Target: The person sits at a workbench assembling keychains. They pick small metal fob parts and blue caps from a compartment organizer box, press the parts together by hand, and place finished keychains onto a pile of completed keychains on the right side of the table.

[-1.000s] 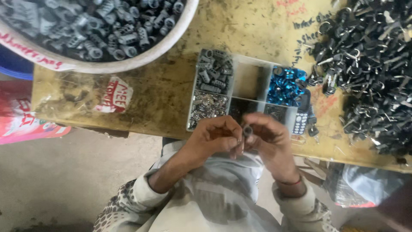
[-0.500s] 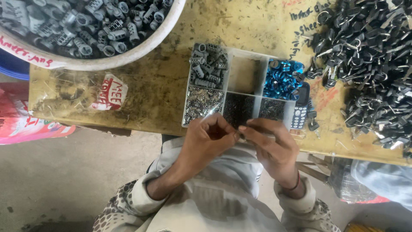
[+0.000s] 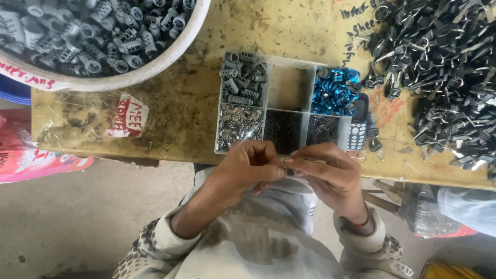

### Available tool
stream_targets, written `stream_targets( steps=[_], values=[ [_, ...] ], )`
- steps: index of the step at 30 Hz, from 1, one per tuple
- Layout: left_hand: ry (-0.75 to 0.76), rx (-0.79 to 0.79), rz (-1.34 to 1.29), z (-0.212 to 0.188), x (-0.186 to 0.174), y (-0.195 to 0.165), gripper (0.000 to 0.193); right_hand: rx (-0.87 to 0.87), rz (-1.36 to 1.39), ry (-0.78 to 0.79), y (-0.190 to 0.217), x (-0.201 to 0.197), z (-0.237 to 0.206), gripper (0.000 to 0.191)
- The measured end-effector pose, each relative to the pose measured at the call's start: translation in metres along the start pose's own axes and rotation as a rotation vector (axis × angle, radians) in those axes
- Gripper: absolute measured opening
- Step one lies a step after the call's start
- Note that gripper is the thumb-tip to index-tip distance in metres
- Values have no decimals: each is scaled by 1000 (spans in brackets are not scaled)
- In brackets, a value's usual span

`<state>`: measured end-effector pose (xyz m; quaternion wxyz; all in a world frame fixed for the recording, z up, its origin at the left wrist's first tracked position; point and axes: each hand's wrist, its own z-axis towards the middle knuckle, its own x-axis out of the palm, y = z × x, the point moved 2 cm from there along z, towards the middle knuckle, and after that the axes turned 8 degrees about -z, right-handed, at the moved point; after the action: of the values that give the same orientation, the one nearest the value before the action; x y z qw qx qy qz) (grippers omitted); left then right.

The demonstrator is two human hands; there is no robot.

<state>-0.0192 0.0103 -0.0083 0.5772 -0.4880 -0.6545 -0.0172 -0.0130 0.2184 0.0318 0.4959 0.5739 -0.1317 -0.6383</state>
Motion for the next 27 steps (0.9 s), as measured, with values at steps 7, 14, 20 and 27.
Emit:
stream_targets(
  steps=[7, 14, 20, 27],
  values=[
    [-69, 30, 0, -3, -1, -5, 12, -55, -148, -69, 9, 5, 5, 36],
    [-237, 568, 644, -6, 32, -7, 7, -7, -374, -77, 16, 6, 1, 39],
    [-200, 607, 655, -7, 29, 7, 20, 238, -68, 53, 20, 0, 10, 41],
    [3, 634, 598, 3, 11, 11, 16, 287, -804, -207, -40, -21, 52, 16]
  ],
)
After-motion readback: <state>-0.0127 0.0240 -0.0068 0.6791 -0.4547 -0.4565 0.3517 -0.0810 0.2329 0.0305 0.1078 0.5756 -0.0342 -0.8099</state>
